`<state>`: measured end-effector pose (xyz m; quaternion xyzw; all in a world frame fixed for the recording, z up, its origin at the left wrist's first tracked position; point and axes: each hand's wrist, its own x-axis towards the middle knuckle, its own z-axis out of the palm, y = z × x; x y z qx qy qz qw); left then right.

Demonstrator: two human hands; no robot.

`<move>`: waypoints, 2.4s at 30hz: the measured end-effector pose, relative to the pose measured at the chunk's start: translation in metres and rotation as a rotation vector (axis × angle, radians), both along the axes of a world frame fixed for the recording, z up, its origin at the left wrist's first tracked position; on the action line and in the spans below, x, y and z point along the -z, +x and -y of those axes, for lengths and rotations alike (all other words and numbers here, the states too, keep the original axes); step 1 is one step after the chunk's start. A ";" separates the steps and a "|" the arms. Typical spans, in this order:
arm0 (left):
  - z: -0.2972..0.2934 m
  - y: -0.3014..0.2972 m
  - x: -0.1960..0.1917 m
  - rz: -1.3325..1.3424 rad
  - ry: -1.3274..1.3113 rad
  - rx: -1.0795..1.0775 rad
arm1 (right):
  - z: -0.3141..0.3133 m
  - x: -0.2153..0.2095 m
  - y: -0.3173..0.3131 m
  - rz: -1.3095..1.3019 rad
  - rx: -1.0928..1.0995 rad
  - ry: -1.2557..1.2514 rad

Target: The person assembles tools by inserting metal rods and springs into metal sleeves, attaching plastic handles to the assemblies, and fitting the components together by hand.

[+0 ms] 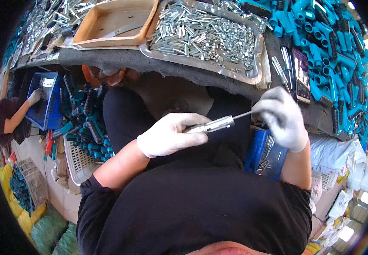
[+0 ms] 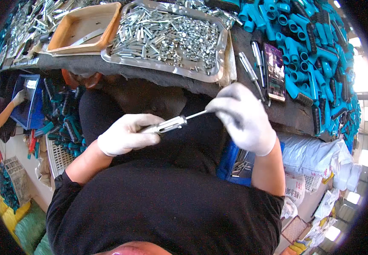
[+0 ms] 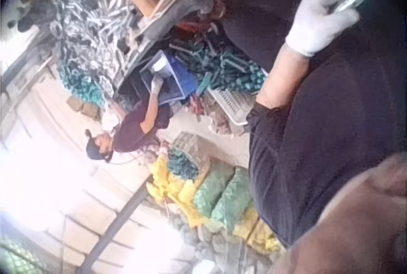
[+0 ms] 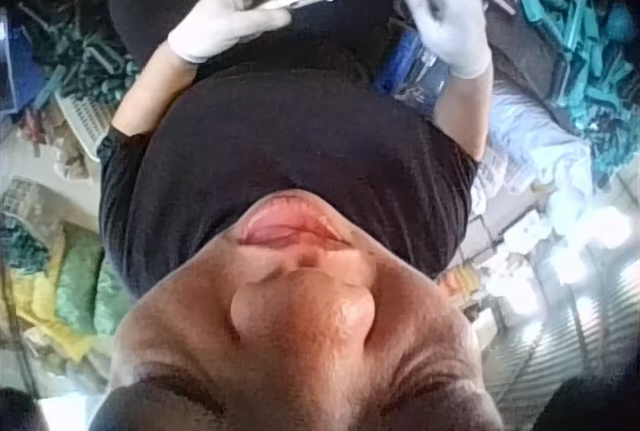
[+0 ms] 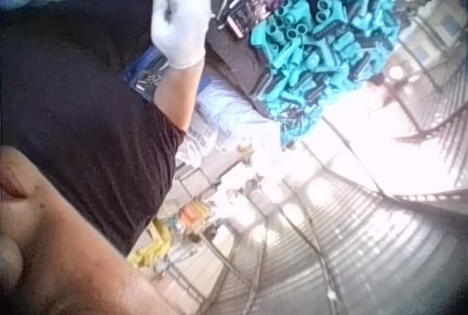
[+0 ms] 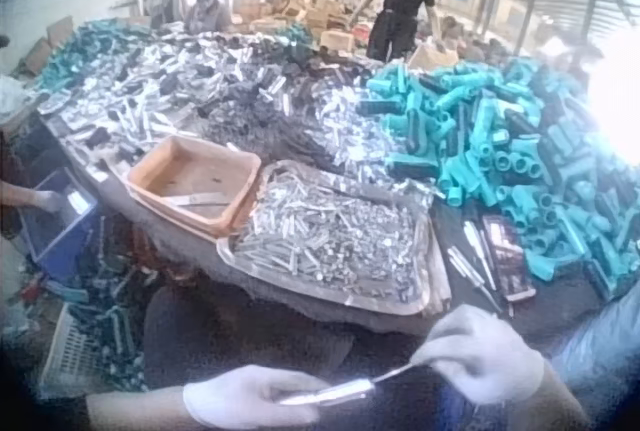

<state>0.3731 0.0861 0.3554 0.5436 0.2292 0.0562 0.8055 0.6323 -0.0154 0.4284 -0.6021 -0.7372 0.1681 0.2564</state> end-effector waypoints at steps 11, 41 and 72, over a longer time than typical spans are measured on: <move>0.003 0.000 0.004 0.012 -0.422 0.042 | 0.002 0.040 -0.020 -0.186 -0.040 -0.064; 0.002 -0.017 0.012 0.114 -0.407 -0.065 | -0.005 0.081 -0.068 -1.166 0.264 -0.270; -0.028 -0.023 0.016 0.068 -0.408 -0.160 | -0.187 -0.017 0.041 -0.051 0.305 0.157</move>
